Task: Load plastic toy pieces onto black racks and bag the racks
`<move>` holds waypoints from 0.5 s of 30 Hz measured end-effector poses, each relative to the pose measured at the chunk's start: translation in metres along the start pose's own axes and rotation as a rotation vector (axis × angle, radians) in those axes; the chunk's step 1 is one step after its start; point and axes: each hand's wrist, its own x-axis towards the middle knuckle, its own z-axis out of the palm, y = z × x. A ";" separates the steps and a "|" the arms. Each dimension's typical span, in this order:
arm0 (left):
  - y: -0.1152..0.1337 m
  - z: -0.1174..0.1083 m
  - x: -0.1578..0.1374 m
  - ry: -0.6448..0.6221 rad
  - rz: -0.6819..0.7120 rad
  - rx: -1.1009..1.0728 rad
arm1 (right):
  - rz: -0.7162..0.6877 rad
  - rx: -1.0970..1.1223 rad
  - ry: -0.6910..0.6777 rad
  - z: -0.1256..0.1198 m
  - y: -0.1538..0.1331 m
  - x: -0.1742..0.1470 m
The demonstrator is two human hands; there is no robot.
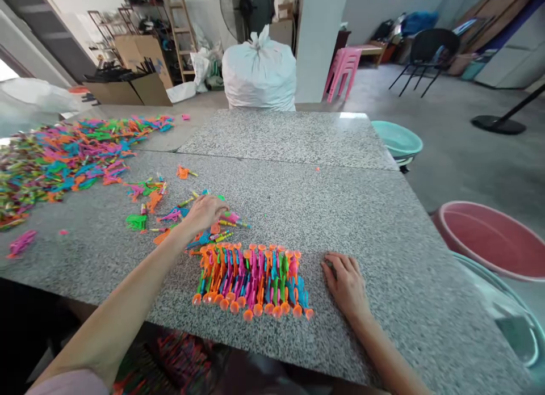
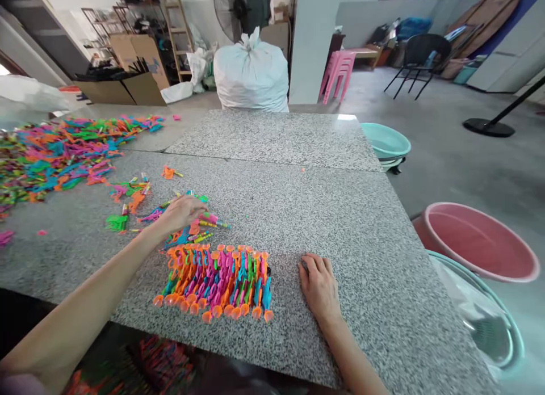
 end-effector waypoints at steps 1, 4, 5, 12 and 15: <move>0.006 -0.007 0.001 -0.001 0.000 0.018 | 0.016 0.035 -0.003 -0.001 -0.003 0.004; 0.029 -0.020 0.005 -0.010 -0.042 0.073 | 0.053 0.175 0.021 -0.011 -0.018 0.023; 0.036 -0.020 0.007 -0.017 -0.072 0.085 | 0.058 0.218 0.033 -0.016 -0.024 0.031; 0.059 0.009 0.014 -0.043 -0.271 0.063 | 0.091 0.346 -0.068 -0.028 -0.045 0.035; 0.062 -0.005 0.018 0.031 -0.222 -0.059 | 0.154 0.378 -0.095 -0.028 -0.041 0.028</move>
